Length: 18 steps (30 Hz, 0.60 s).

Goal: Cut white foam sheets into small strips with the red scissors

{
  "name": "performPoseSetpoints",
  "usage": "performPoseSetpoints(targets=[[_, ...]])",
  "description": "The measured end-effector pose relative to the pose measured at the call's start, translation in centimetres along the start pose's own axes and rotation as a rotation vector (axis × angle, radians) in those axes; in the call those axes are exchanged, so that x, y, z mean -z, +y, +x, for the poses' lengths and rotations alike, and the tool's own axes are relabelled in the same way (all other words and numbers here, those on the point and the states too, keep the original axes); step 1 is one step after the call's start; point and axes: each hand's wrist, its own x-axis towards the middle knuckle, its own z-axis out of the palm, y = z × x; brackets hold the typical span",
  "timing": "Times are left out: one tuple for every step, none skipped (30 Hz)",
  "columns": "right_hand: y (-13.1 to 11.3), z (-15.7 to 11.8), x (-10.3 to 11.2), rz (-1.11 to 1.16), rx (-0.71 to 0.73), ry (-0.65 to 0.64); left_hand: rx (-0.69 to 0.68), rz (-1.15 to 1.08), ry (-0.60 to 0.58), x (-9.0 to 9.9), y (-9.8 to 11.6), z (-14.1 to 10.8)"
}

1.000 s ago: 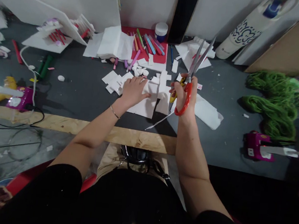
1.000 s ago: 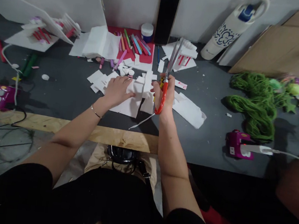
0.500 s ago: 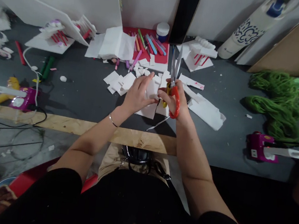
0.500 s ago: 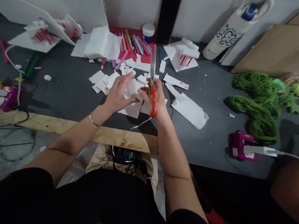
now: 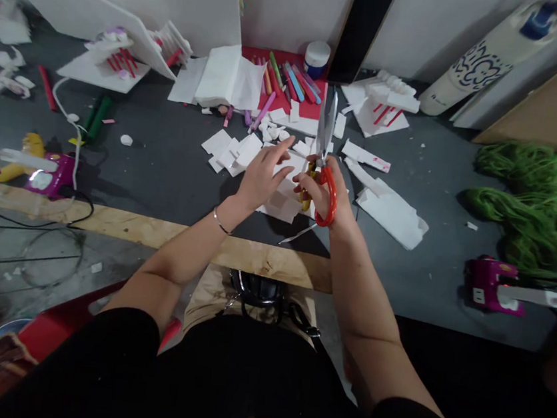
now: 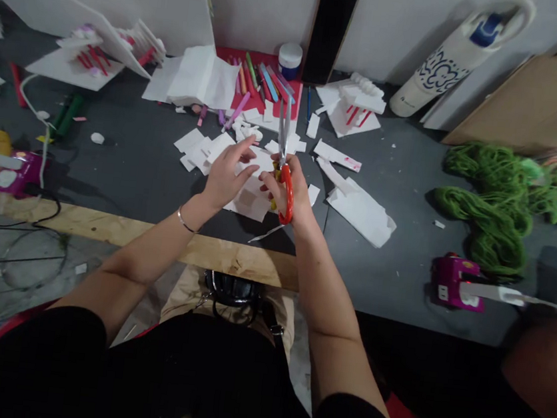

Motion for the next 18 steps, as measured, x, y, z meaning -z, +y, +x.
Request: performPoseSetpoints(targets=[[0.0, 0.1, 0.1, 0.024, -0.008, 0.013, -0.003, 0.024, 0.032, 0.3, -0.3, 0.1], [0.1, 0.2, 0.2, 0.051, -0.015, 0.024, -0.015, 0.047, 0.041, 0.8, -0.7, 0.1], [0.1, 0.3, 0.4, 0.077, -0.018, 0.033, -0.043, 0.064, 0.012, 1.3, -1.1, 0.1], [0.2, 0.4, 0.6, 0.098, -0.02, 0.035, -0.085, 0.077, -0.057, 1.8, -1.4, 0.0], [0.3, 0.5, 0.8, 0.11, -0.02, 0.031, -0.137, 0.09, -0.156, 2.2, -1.7, -0.3], [0.4, 0.6, 1.0, 0.111, -0.016, 0.026, -0.187, 0.105, -0.267, 2.5, -1.9, -0.6], [0.4, 0.7, 1.2, 0.104, -0.01, 0.022, -0.226, 0.125, -0.369, 2.7, -1.9, -1.1], [0.4, 0.7, 1.3, 0.089, -0.002, 0.019, -0.248, 0.149, -0.448, 2.8, -1.9, -1.5], [0.4, 0.7, 1.5, 0.071, 0.008, 0.018, -0.253, 0.174, -0.501, 2.7, -1.7, -2.0], [0.3, 0.6, 1.5, 0.053, 0.018, 0.018, -0.245, 0.193, -0.531, 2.6, -1.5, -2.5], [0.2, 0.5, 1.6, 0.038, 0.03, 0.02, -0.232, 0.206, -0.543, 2.5, -1.3, -2.9], [0.1, 0.4, 1.6, 0.025, 0.041, 0.021, -0.215, 0.212, -0.54, 2.3, -1.1, -3.2], [0.0, 0.3, 1.5, 0.015, 0.048, 0.015, -0.196, 0.212, -0.526, 2.1, -0.9, -3.5], [0.0, 0.1, 1.5, 0.007, 0.052, 0.004, -0.179, 0.208, -0.508, 2.0, -0.7, -3.7], [-0.1, 0.0, 1.4, 0.001, 0.052, -0.011, -0.165, 0.201, -0.49, 1.8, -0.6, -3.8], [-0.1, 0.0, 1.3, -0.004, 0.05, -0.028, -0.15, 0.191, -0.471, 1.7, -0.5, -3.9], [-0.1, 0.0, 1.2, -0.009, 0.045, -0.045, -0.133, 0.181, -0.449, 1.7, -0.5, -3.9], [-0.1, 0.0, 1.2, -0.012, 0.036, -0.064, -0.113, 0.172, -0.421, 1.8, -0.6, -3.8]])
